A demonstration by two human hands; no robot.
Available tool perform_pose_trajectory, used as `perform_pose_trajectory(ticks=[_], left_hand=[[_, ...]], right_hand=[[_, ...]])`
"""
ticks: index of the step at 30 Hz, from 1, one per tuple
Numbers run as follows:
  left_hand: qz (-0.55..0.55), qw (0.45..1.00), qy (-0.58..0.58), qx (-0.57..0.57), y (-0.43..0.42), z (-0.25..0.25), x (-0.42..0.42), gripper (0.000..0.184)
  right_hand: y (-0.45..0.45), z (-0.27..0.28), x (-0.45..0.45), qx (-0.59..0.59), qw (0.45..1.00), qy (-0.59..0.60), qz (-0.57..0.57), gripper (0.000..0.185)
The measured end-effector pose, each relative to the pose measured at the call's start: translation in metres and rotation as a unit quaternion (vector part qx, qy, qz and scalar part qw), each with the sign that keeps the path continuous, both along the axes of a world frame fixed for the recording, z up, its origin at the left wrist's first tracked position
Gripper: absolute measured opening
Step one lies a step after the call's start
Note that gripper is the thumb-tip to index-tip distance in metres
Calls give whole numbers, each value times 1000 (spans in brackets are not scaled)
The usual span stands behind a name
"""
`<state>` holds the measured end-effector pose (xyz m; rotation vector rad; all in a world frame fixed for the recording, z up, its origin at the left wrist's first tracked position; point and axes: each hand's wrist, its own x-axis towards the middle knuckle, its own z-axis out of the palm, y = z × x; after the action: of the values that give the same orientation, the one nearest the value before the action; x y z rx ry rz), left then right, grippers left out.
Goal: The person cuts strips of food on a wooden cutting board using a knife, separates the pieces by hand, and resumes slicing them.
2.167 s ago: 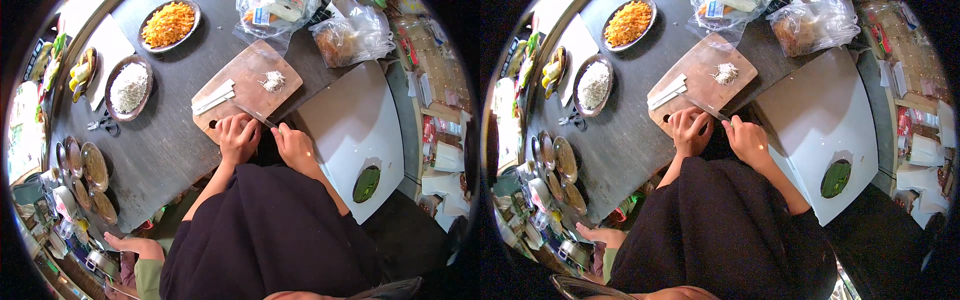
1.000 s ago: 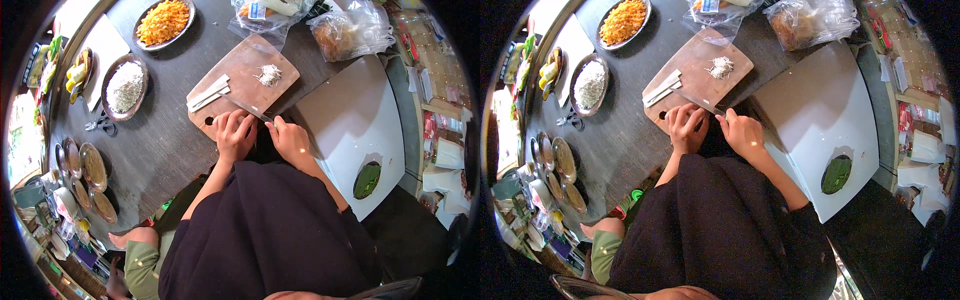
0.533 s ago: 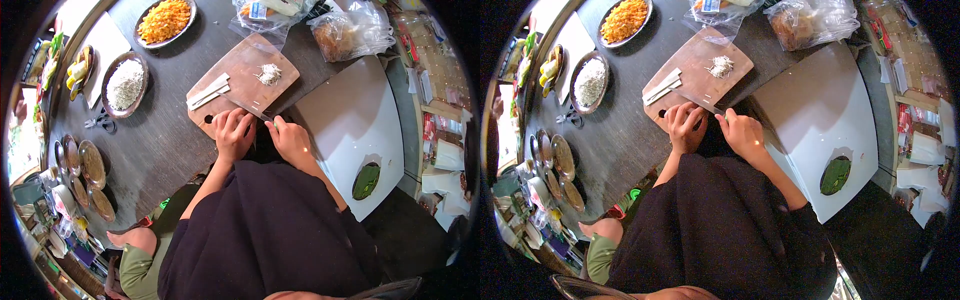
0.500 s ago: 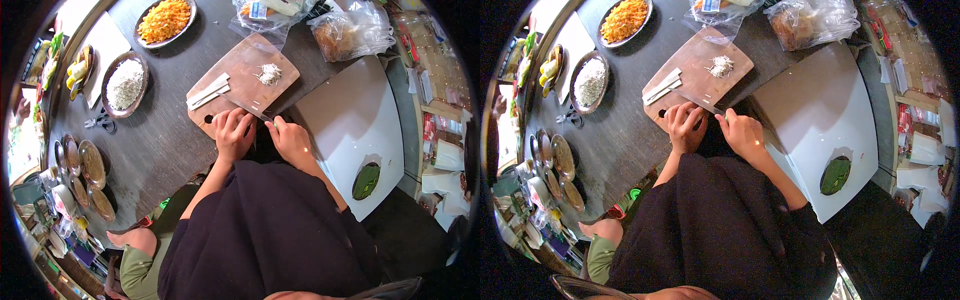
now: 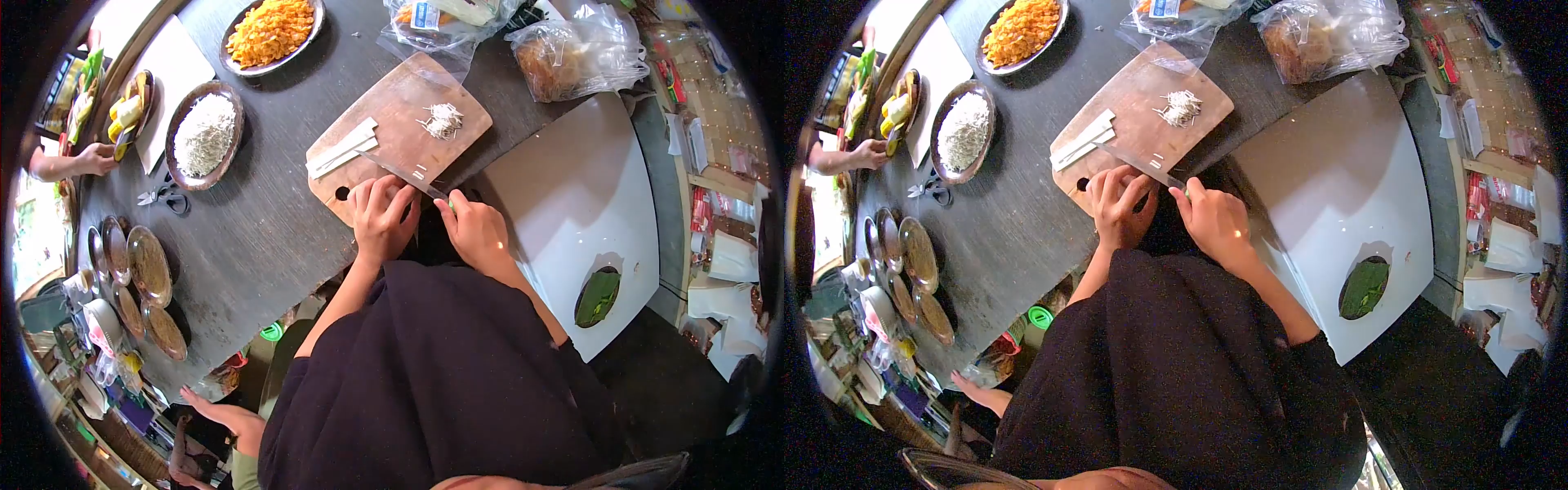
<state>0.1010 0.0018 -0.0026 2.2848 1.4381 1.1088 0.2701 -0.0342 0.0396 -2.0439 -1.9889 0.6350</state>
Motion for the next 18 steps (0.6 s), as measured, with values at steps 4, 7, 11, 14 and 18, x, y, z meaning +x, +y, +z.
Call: perform_pose_trajectory(ticks=[4,7,11,14,18], left_hand=[[-2,1000,-3,-5,0,0,0,28],[-1,1000,-2,-5,1,2,1,28],[7,1000,2,6,1,2,3,27],[8,1000,-2,5,1,3,3,25],[6,1000,-3,7,1,1,3,26]], right_hand=[[1,2,-1,-13,1000,-10,-6,41],[2,0,-1,-8,1000,5,-6,42],[3,-4,0,-1,1000,-6,-5,43],[2,-1,1,-6,1000,-3,-7,43],[1,3,1,-16,1000,2,-5,44]])
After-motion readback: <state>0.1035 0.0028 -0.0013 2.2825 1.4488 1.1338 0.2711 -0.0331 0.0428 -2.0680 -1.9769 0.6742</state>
